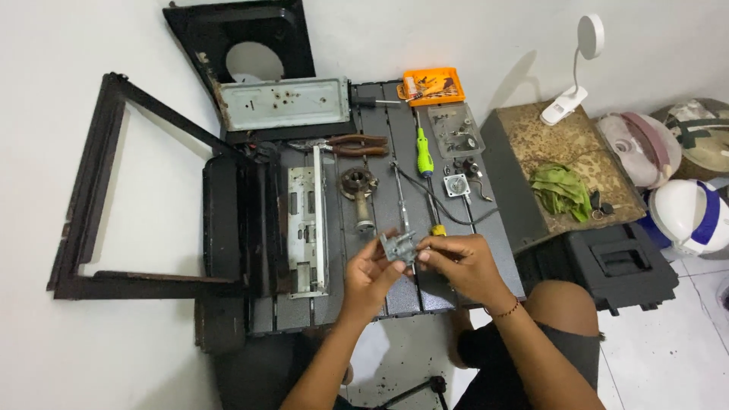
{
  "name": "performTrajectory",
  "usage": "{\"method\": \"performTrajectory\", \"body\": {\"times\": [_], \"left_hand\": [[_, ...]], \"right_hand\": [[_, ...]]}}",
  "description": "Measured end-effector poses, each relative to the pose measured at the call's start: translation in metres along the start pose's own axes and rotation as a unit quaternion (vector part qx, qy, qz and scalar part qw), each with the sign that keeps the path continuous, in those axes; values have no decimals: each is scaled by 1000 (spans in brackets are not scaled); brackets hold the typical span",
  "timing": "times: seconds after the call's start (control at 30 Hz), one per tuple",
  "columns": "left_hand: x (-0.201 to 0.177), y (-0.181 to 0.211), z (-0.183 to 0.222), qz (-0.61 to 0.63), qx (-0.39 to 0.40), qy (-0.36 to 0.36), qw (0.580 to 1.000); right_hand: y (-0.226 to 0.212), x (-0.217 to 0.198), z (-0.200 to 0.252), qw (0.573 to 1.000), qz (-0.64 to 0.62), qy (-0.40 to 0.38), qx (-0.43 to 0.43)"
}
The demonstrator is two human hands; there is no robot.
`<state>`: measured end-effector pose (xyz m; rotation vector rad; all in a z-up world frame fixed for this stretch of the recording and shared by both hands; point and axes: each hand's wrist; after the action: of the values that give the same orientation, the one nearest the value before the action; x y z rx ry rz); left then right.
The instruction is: Disassembling and inspecting the components of a gas valve using a screwdriver on a repair bench.
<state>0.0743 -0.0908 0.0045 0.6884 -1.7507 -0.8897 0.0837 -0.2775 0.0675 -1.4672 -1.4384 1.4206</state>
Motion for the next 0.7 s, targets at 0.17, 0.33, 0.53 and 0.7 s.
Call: {"method": "performTrajectory", "body": {"times": [0.17,0.33,0.53,0.7], "left_hand": [[3,-2,-1,-37,47,15,998],[6,9,-1,-114,100,14,988],[3,19,-2,-224,123,12,967],[-1,24,-4,-245,115,12,963]], "right_hand": [[-15,-2,-4,999,37,3,-27],[-21,1,-6,996,56,13,-70],[-20,-2,-4,986,112,25,-119],[-21,0,-8,985,98,23,-140]]}}
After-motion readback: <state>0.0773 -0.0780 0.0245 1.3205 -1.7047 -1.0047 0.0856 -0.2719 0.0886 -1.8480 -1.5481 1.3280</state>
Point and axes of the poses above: each hand's wrist, its own z-axis away from the middle knuckle, its own x-axis out of the palm, y = z × x, and after that the axes turned 5 degrees about -y, right-handed
